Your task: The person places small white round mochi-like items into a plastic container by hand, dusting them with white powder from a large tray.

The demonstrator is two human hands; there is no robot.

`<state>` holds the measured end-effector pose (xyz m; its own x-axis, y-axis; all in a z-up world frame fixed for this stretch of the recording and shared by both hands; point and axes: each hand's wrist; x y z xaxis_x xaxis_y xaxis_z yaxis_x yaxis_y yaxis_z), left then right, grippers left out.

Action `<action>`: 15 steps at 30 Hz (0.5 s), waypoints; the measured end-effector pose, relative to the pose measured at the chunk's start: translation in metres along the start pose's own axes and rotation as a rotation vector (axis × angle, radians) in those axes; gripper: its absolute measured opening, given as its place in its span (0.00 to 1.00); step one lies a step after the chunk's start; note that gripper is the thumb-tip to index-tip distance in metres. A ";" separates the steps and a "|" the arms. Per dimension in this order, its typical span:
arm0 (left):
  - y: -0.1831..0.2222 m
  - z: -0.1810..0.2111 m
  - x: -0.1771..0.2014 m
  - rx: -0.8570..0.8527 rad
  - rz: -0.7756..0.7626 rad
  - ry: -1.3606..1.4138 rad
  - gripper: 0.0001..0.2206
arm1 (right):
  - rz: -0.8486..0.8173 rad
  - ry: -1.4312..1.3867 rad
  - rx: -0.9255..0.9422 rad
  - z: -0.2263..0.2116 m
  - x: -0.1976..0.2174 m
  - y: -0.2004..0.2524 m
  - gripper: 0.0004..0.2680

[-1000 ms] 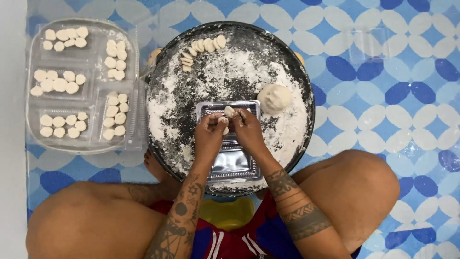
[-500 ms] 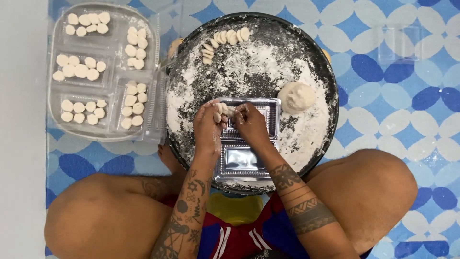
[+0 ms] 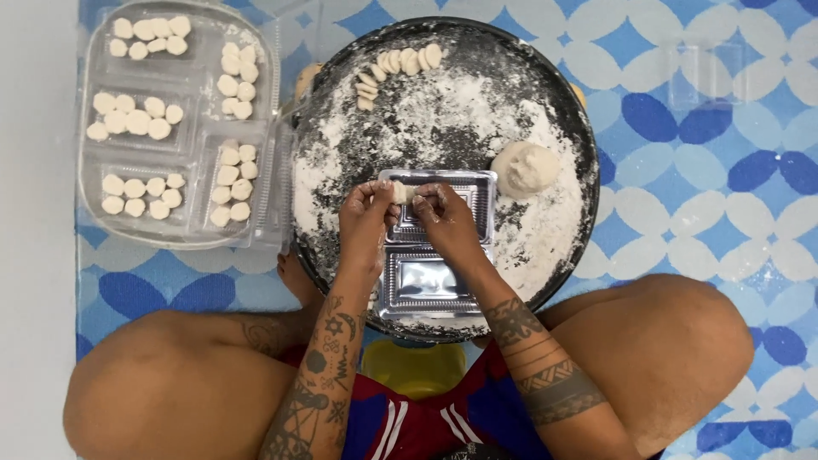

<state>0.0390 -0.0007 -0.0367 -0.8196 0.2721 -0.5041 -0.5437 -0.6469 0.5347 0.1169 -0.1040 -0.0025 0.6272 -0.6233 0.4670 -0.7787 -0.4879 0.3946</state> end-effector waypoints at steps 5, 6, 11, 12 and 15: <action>0.010 -0.003 -0.004 0.044 -0.120 -0.109 0.08 | -0.023 -0.182 0.002 0.007 0.008 0.008 0.10; 0.011 -0.002 -0.007 0.038 -0.124 -0.127 0.08 | -0.042 -0.188 0.016 0.011 0.009 0.007 0.10; 0.031 0.019 -0.020 0.054 -0.204 -0.316 0.06 | -0.046 -0.157 0.033 0.027 0.023 0.016 0.09; 0.040 0.025 -0.024 0.064 -0.231 -0.388 0.06 | -0.044 -0.152 0.026 0.032 0.025 0.018 0.08; 0.021 0.004 -0.009 0.041 -0.329 -0.496 0.05 | -0.047 -0.119 -0.024 0.029 0.035 0.023 0.07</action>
<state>0.0341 -0.0136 -0.0183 -0.5881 0.7602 -0.2760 -0.7817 -0.4469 0.4350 0.1204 -0.1548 -0.0001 0.6550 -0.6689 0.3515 -0.7472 -0.5042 0.4329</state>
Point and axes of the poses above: each hand's wrist, its own y-axis away from the middle knuckle, its own x-axis out of the back of the hand, z = x × y, and after that the axes turned 15 degrees about y, right-handed
